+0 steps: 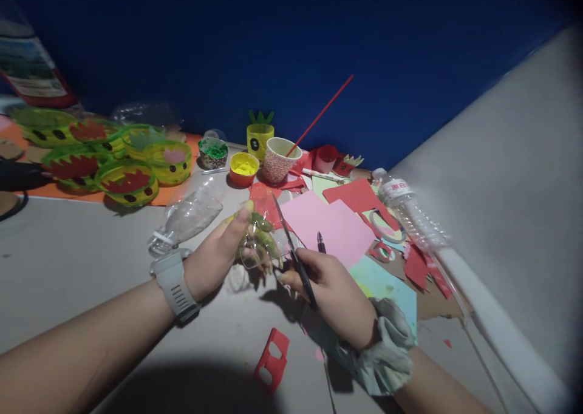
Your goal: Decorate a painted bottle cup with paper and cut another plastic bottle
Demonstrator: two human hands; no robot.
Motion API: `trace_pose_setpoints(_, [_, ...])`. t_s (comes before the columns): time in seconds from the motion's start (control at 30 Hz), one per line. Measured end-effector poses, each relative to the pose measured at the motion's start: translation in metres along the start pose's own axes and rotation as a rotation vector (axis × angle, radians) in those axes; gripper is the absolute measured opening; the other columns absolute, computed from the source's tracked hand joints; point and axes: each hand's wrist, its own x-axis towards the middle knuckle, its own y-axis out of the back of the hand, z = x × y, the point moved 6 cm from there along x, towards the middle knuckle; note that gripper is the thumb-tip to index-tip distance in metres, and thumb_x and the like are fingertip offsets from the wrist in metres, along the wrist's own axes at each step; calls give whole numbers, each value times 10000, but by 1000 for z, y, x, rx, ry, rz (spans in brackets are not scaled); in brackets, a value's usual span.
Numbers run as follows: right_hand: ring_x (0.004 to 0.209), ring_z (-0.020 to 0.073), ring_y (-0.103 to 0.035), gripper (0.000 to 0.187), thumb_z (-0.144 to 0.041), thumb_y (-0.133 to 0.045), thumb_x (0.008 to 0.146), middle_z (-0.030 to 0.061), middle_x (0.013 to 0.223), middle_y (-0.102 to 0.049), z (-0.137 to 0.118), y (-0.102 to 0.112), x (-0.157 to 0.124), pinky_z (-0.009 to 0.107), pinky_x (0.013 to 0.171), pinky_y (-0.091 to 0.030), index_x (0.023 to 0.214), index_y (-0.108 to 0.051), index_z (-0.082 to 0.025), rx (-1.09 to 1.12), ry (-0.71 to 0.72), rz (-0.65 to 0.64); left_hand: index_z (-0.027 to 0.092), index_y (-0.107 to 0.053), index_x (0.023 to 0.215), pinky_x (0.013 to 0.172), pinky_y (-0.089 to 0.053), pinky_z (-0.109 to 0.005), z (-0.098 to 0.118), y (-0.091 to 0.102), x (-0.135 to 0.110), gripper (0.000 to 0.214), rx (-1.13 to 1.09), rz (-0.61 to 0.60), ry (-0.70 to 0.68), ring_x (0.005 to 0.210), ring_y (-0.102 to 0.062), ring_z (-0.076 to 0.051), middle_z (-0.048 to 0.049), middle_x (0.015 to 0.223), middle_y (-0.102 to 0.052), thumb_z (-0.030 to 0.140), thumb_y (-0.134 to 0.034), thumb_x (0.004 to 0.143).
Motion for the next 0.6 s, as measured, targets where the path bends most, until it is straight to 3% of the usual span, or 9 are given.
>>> trace_pose_setpoints(0.17, [566, 110, -398, 354, -470, -496, 868, -42, 586, -447, 4, -1, 1, 231, 500, -258, 662, -450, -185, 33, -21, 9, 186, -561, 754, 505, -505, -249, 0, 3, 0, 246, -4, 61, 5, 594, -614, -159, -17, 668, -640, 427, -604, 764])
trace_pose_setpoints(0.3, [557, 107, -393, 366, -475, -506, 859, -43, 579, -449, 5, 0, 2, 229, 499, -269, 645, -457, -182, 57, -34, 25, 155, -544, 747, 499, -492, -258, -10, 4, 4, 418, -118, 41, 64, 568, -618, -161, -33, 648, -626, 563, -482, 810])
trace_pose_setpoints(0.43, [537, 99, -375, 367, -463, -519, 853, -53, 555, -428, 6, 2, 3, 225, 501, -283, 630, -457, -179, 82, -32, 43, 145, -526, 769, 479, -495, -293, -17, 2, 7, 583, -209, -43, 125, 553, -623, -193, -65, 622, -627, 707, -371, 774])
trace_pose_setpoints(0.6, [535, 97, -394, 362, -438, -535, 849, -53, 547, -456, 6, 5, 3, 220, 504, -299, 615, -449, -176, 104, -49, 47, 191, -471, 1020, 437, -487, -308, -15, 1, 2, 664, -149, -146, 8, 473, -584, -171, -10, 640, -591, 771, -345, 723])
